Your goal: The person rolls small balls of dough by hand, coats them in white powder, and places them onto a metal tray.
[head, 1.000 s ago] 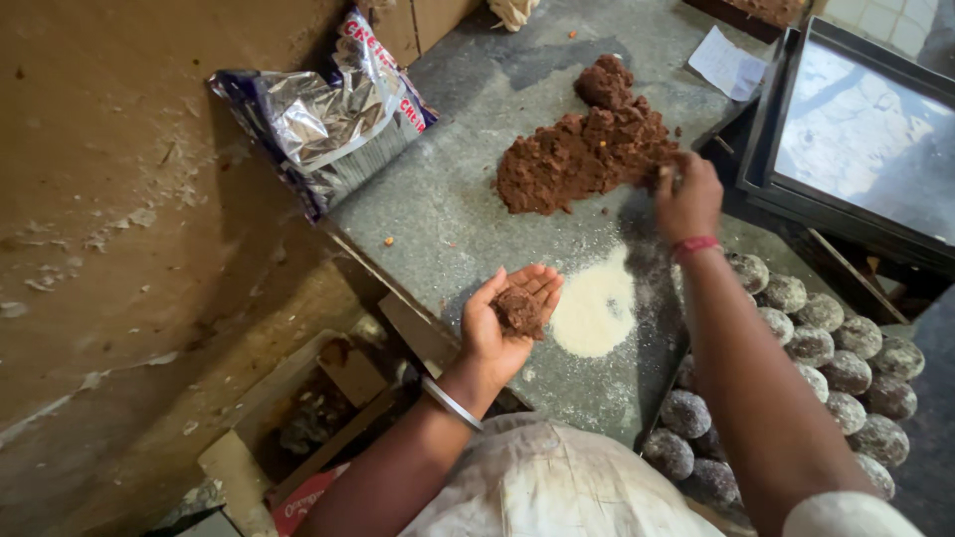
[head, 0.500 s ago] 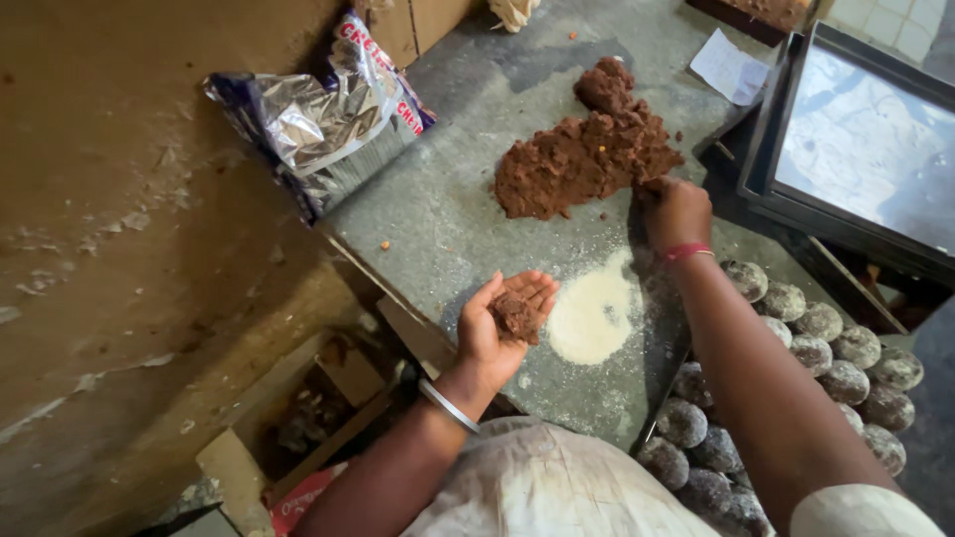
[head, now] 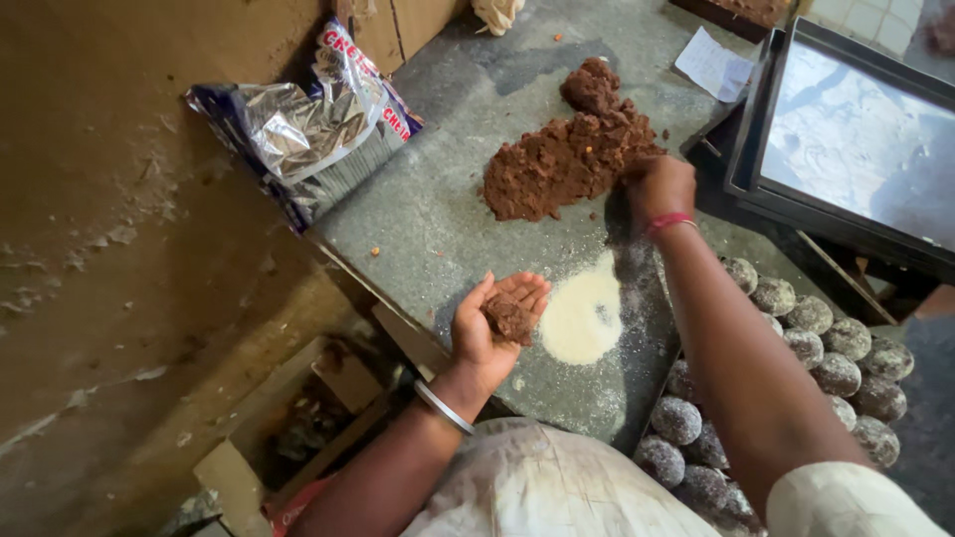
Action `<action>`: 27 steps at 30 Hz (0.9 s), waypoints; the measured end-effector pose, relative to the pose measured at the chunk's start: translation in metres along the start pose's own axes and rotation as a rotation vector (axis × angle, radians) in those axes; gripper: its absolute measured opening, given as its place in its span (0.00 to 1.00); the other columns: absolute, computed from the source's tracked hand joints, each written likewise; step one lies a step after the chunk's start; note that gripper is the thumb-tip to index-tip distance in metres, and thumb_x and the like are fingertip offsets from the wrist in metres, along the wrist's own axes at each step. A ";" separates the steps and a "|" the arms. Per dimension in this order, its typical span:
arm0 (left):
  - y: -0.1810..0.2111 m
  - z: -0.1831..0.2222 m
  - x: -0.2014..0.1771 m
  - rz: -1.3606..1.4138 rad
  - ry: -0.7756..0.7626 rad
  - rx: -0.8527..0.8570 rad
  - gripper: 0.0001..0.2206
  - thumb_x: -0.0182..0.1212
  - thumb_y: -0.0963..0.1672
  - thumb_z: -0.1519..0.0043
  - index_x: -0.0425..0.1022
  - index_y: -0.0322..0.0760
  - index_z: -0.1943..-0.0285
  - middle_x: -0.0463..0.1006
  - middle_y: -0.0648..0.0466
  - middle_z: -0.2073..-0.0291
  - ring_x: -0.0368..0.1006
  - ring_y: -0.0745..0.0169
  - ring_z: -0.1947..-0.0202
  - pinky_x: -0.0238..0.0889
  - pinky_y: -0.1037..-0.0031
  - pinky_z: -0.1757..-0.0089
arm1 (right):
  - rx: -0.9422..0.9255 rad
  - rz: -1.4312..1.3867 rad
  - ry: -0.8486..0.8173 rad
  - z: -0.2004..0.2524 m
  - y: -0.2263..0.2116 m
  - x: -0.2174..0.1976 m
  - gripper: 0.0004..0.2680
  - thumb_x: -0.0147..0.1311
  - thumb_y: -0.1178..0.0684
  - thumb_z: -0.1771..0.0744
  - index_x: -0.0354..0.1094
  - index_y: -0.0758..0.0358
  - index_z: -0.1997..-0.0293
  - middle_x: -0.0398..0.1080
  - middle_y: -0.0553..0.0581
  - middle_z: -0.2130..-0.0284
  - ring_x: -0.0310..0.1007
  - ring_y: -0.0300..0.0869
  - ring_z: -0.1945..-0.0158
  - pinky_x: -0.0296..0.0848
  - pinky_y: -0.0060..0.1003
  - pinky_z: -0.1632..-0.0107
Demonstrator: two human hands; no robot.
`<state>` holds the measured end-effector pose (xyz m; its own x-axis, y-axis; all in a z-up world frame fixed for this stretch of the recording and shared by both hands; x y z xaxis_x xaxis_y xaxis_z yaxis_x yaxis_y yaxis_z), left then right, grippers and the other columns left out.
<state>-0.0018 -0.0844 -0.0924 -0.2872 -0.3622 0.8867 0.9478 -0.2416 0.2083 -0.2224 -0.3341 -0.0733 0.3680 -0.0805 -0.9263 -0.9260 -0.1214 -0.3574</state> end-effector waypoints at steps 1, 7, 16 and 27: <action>-0.001 0.000 -0.001 0.002 0.001 -0.002 0.23 0.42 0.51 0.29 0.73 0.23 0.46 0.78 0.39 0.47 0.73 0.43 0.41 0.63 0.57 0.39 | 0.120 -0.278 0.024 0.005 0.006 -0.006 0.08 0.63 0.57 0.35 0.78 0.62 0.52 0.78 0.63 0.55 0.80 0.48 0.52 0.78 0.41 0.45; 0.003 0.001 -0.012 0.014 -0.008 0.017 0.24 0.42 0.51 0.29 0.73 0.22 0.44 0.77 0.38 0.46 0.72 0.43 0.41 0.62 0.57 0.39 | 0.681 -1.932 -0.148 0.114 -0.040 -0.018 0.09 0.52 0.60 0.30 0.71 0.73 0.45 0.75 0.65 0.49 0.76 0.49 0.42 0.74 0.41 0.42; -0.027 -0.019 -0.036 -0.029 0.082 0.048 0.25 0.44 0.52 0.28 0.75 0.21 0.48 0.79 0.37 0.51 0.74 0.42 0.45 0.66 0.58 0.40 | -0.579 -0.610 -0.178 0.255 -0.176 -0.073 0.18 0.54 0.59 0.32 0.64 0.66 0.33 0.67 0.65 0.37 0.69 0.56 0.36 0.68 0.46 0.36; -0.011 0.021 0.030 0.023 -0.217 -0.024 0.26 0.41 0.54 0.26 0.77 0.27 0.44 0.81 0.44 0.51 0.75 0.52 0.48 0.65 0.65 0.41 | -0.200 -0.853 -0.067 0.229 -0.152 -0.115 0.10 0.54 0.59 0.30 0.74 0.61 0.42 0.79 0.61 0.48 0.81 0.50 0.44 0.77 0.40 0.39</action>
<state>-0.0179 -0.0733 -0.0590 -0.2265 -0.1663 0.9597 0.9494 -0.2579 0.1794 -0.1433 -0.0803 0.0599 0.9165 0.1744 -0.3601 -0.3030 -0.2853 -0.9093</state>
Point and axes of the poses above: each hand's wrist, its own z-axis away from the middle knuckle, its own x-axis out of the palm, y = z × x, the point moved 6 cm from there along -z, towards the middle knuckle
